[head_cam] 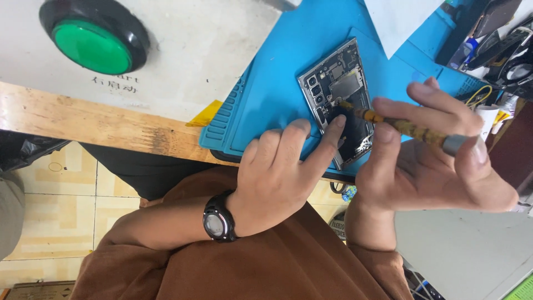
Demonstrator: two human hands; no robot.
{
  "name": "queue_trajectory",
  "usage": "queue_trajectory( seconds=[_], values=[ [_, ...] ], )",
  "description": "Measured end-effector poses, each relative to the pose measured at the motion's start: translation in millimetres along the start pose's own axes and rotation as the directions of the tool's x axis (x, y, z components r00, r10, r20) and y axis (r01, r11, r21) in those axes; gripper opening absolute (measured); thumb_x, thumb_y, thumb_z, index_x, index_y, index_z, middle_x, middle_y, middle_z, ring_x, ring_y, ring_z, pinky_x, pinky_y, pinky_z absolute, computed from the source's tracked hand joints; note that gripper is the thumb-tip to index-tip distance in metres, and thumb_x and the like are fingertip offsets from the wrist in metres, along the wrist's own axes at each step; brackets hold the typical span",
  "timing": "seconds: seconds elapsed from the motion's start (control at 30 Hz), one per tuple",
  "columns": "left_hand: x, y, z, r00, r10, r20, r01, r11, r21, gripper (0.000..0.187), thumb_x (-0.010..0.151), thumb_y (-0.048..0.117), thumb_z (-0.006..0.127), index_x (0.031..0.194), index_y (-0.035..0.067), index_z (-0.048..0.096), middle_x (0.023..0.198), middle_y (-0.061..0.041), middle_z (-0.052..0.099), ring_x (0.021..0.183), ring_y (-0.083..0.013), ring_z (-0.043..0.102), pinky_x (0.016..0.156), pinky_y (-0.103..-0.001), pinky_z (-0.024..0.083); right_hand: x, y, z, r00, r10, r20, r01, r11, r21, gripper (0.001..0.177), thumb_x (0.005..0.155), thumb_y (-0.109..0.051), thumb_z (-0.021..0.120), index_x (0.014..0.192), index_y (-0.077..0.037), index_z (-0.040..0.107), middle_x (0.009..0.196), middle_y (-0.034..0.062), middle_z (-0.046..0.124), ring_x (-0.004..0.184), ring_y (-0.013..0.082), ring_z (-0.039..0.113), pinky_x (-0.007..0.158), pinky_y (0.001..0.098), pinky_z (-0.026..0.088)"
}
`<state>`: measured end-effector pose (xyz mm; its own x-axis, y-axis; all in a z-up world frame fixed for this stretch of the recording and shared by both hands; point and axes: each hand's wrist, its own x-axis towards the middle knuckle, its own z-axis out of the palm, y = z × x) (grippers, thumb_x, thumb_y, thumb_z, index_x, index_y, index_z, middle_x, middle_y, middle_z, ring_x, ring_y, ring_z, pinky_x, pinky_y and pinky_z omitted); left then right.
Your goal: The person works on a disassembled smartphone placed on a blue mat, using a screwdriver to manipulate internal components. They also handle a small tube and a clear plastic sheet, applying or adjusting parts within the device's chassis.
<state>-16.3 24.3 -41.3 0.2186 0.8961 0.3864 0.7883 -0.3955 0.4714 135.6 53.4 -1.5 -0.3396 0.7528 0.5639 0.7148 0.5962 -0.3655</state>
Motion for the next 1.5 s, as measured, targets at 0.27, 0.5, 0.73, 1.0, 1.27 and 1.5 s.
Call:
queue_trajectory(
  seconds=[0.27,0.5,0.73,1.0,1.27,1.5],
  values=[
    [-0.5,0.4,0.6,1.0,0.007,0.002,-0.006,1.0,-0.02,0.02,0.099,0.02,0.053,0.113,0.03,0.064,0.093,0.0,0.055,0.062,-0.0155,0.037,0.052,-0.027,0.033,-14.9,50.9,-66.1,0.793,-0.216,0.569,0.138,0.975,0.177,0.107,0.085,0.002,0.074,0.154,-0.028,-0.002,0.104,0.0371,0.059,0.089,0.0383,0.066,0.069,0.0444,0.057],
    [1.4,2.1,-1.3,1.0,0.01,0.003,-0.01,0.999,-0.044,0.016,0.098,0.023,0.058,0.111,0.03,0.065,0.092,0.0,0.053,0.064,-0.017,0.04,0.054,-0.028,0.036,-2.6,-7.7,10.6,0.974,0.075,-0.213,-0.086,0.995,-0.04,0.061,0.087,0.008,0.065,0.13,-0.022,0.035,0.09,0.0214,0.048,0.057,0.0352,0.059,0.05,0.0396,0.041],
    [1.1,2.1,-2.2,0.999,0.038,0.022,-0.037,0.998,-0.053,0.017,0.098,0.029,0.06,0.114,0.027,0.064,0.091,-0.001,0.052,0.066,-0.0173,0.04,0.055,-0.029,0.037,1.1,-11.2,8.4,0.981,0.111,-0.157,-0.114,0.993,-0.013,0.052,0.089,-0.015,0.058,0.132,-0.027,0.031,0.086,0.0239,0.057,0.073,0.0302,0.053,0.072,0.0391,0.032],
    [0.6,1.2,-1.8,0.998,0.054,0.027,-0.053,0.997,-0.053,0.019,0.097,0.029,0.063,0.115,0.025,0.064,0.091,-0.002,0.052,0.067,-0.0173,0.04,0.056,-0.029,0.037,0.2,-10.8,8.9,0.975,0.148,-0.165,-0.142,0.989,0.051,0.053,0.089,-0.023,0.062,0.13,-0.029,0.03,0.092,0.0149,0.048,0.08,0.0296,0.054,0.075,0.0382,0.037],
    [-0.6,2.6,-2.2,0.998,0.045,0.045,-0.043,0.998,-0.042,0.025,0.097,0.04,0.061,0.117,0.026,0.063,0.093,-0.002,0.053,0.066,-0.018,0.04,0.056,-0.031,0.037,0.9,-15.0,7.8,0.983,0.14,-0.121,-0.135,0.99,0.043,0.051,0.096,-0.014,0.054,0.136,-0.03,0.027,0.1,0.0212,0.06,0.098,0.0327,0.047,0.092,0.0438,0.04],
    [1.0,4.5,-5.3,0.998,0.056,0.039,-0.058,0.998,0.033,0.021,0.098,0.037,0.061,0.116,0.03,0.063,0.092,0.0,0.052,0.067,-0.0177,0.041,0.056,-0.029,0.036,2.9,-11.2,6.9,0.984,0.111,-0.14,-0.104,0.993,0.058,0.054,0.095,-0.012,0.059,0.134,-0.029,0.026,0.086,0.0137,0.06,0.076,0.0277,0.06,0.08,0.0384,0.037]
  ],
)
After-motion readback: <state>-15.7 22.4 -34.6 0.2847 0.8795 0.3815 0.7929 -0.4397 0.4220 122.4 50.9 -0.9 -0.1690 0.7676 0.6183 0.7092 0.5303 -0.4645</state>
